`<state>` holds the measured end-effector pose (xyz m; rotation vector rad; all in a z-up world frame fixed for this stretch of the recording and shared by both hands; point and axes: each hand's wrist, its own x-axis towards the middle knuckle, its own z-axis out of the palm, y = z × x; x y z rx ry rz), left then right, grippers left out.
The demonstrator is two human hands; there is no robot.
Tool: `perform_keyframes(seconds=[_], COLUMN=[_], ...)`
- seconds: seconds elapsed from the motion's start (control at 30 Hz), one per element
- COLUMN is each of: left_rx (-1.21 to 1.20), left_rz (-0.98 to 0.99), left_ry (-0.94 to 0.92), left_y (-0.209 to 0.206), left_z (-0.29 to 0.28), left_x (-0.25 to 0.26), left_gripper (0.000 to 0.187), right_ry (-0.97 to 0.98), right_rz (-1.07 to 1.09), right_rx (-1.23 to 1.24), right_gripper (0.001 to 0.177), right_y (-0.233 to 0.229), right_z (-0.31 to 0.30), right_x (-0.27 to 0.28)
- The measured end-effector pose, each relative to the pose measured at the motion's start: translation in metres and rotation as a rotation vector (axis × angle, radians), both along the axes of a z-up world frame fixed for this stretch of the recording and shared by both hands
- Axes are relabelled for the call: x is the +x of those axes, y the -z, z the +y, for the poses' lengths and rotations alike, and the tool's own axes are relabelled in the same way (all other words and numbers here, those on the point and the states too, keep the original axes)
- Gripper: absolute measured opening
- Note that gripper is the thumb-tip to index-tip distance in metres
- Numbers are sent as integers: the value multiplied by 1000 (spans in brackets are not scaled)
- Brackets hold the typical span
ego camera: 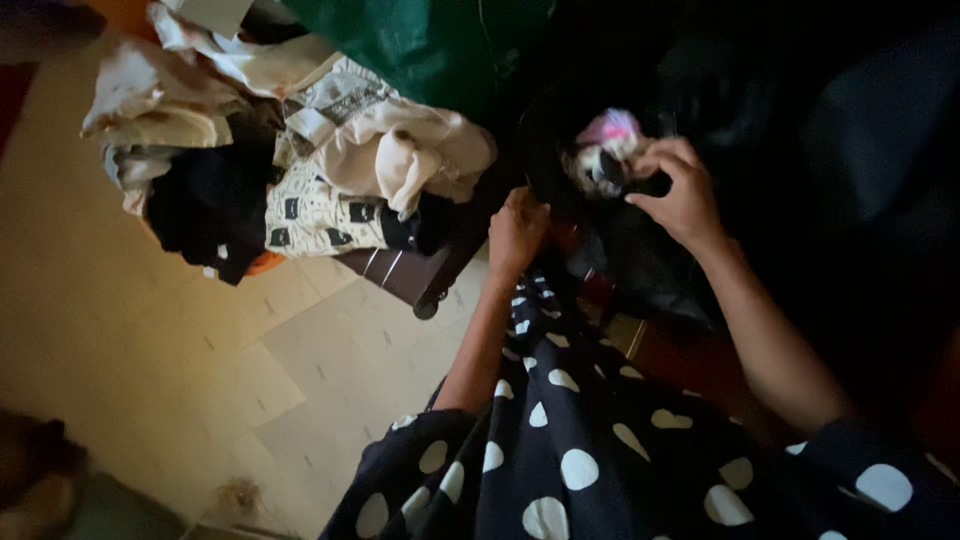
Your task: The person folds various small clothing items, including socks and underwear, by hand. They handle each item individually, folding them into compact shapes and placing them into a black bag or onto a nearby shelf.
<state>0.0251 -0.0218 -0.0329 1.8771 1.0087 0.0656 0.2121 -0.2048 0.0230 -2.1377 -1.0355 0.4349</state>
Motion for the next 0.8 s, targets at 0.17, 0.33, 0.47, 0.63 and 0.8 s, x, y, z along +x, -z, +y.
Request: perform_keyframes(seconds=[0.17,0.33,0.47,0.63,0.8], left_rx=[-70,-78,-55,-80,-109], left_rz=[-44,-45,-43,-92,-137], left_ry=[-27,-12,-32,-58,-55], left_y=[-4,-6,1,0,-18], left_z=[-4,-6,-7,-10,0], left_x=[-15,-24,-29,-33,-41], left_gripper=[36,33,30,27,30], right_ry=[57,81,17,-227,-246], right_rz=[56,-102,-259,-219,-44], right_rx=[-206,-70,87,-730,-738], right_gripper=[8,10,55,50,27], right_y=[17,36,56,131,185], right_z=[-24,-10,36,59,8], right_x=[-17,-9,13,40,24])
